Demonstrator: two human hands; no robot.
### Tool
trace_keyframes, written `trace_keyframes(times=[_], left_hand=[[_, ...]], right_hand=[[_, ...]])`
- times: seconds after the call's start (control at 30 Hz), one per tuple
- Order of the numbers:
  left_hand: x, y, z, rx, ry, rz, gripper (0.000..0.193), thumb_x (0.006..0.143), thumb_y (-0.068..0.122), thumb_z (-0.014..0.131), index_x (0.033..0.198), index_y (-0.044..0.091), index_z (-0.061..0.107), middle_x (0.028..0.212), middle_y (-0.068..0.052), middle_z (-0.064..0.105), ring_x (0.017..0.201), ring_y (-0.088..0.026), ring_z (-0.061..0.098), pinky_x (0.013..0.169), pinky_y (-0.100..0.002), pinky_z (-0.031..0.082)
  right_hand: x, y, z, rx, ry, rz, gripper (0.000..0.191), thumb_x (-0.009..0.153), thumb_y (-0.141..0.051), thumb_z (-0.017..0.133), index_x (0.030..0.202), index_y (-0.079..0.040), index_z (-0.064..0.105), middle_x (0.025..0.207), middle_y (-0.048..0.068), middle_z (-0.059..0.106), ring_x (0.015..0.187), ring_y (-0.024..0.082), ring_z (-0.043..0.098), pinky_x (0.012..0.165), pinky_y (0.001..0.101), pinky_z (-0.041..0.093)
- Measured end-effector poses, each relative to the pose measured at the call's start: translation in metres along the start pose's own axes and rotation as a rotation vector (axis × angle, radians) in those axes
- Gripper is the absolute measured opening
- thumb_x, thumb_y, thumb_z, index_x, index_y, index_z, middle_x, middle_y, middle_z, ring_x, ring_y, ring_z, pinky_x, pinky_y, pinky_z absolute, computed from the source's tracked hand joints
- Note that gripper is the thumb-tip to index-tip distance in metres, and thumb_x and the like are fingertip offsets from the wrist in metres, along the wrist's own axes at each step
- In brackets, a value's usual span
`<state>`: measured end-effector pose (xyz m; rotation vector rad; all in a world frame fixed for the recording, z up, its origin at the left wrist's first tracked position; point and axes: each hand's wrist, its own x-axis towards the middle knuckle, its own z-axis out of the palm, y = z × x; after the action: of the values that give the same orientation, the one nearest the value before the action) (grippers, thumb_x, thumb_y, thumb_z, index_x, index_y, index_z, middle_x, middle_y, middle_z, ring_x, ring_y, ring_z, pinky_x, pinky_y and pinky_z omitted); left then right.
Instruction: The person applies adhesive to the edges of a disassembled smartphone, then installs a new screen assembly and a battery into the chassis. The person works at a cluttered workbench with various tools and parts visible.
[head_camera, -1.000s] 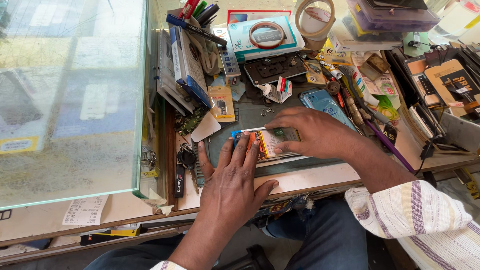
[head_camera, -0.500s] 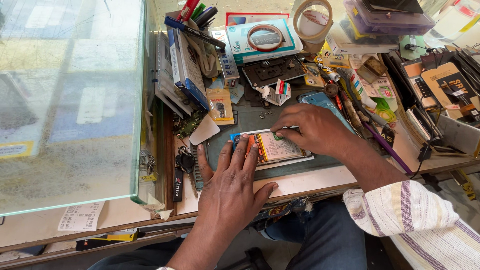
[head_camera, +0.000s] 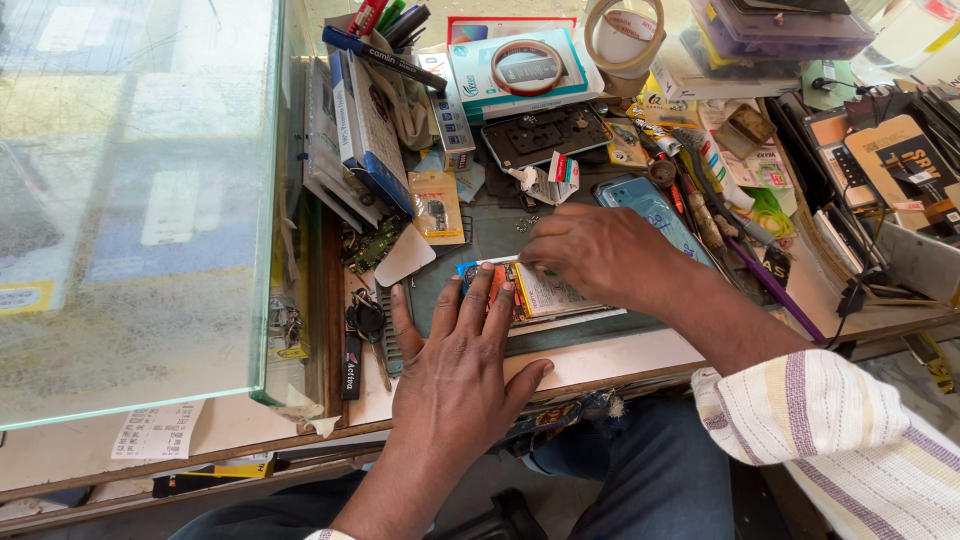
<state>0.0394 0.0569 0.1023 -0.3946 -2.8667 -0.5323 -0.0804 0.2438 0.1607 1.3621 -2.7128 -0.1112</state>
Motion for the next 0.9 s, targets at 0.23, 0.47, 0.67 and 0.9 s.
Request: trace_keyframes(times=[0.23,0.47,0.67,0.9], left_hand=[[-0.003,0.002,-0.004,0.003,0.024,0.006,0.088,0.088,0.062,0.054,0.154,0.008,0.037,0.156,-0.016,0.038,0.144,-0.040,0.032,0.114,-0.077,-0.005],[-0.002,0.000,-0.003,0.005,0.004,0.003,0.086,0.088,0.062,0.055,0.153,0.009,0.037,0.158,-0.016,0.037,0.145,-0.039,0.032,0.113,-0.076,-0.004],[-0.005,-0.005,0.000,-0.006,0.026,0.011,0.088,0.089,0.063,0.052,0.155,0.007,0.035,0.157,-0.017,0.037,0.144,-0.040,0.034,0.113,-0.074,-0.004],[-0.005,-0.010,0.007,0.014,0.025,0.028,0.085,0.091,0.064,0.048,0.151,0.005,0.035,0.158,-0.019,0.037,0.144,-0.041,0.034,0.110,-0.074,-0.005]], right_hand=[[0.006,0.009,-0.005,0.242,-0.020,0.071,0.021,0.089,-0.022,0.070,0.108,-0.015,0.077,0.103,0.002,0.074,0.099,0.026,0.068,0.082,0.0441,0.055],[0.014,0.009,0.004,0.484,-0.030,0.231,0.022,0.082,-0.023,0.077,0.100,-0.011,0.079,0.096,0.006,0.076,0.086,0.023,0.073,0.079,0.0374,0.057],[0.029,-0.001,0.010,0.643,-0.107,0.410,0.025,0.079,-0.028,0.083,0.094,-0.009,0.076,0.091,0.003,0.073,0.079,0.017,0.071,0.071,0.0330,0.056],[0.034,-0.001,0.017,0.635,-0.156,0.433,0.025,0.078,-0.029,0.085,0.086,-0.007,0.075,0.086,0.002,0.072,0.077,0.015,0.070,0.069,0.0313,0.055]])
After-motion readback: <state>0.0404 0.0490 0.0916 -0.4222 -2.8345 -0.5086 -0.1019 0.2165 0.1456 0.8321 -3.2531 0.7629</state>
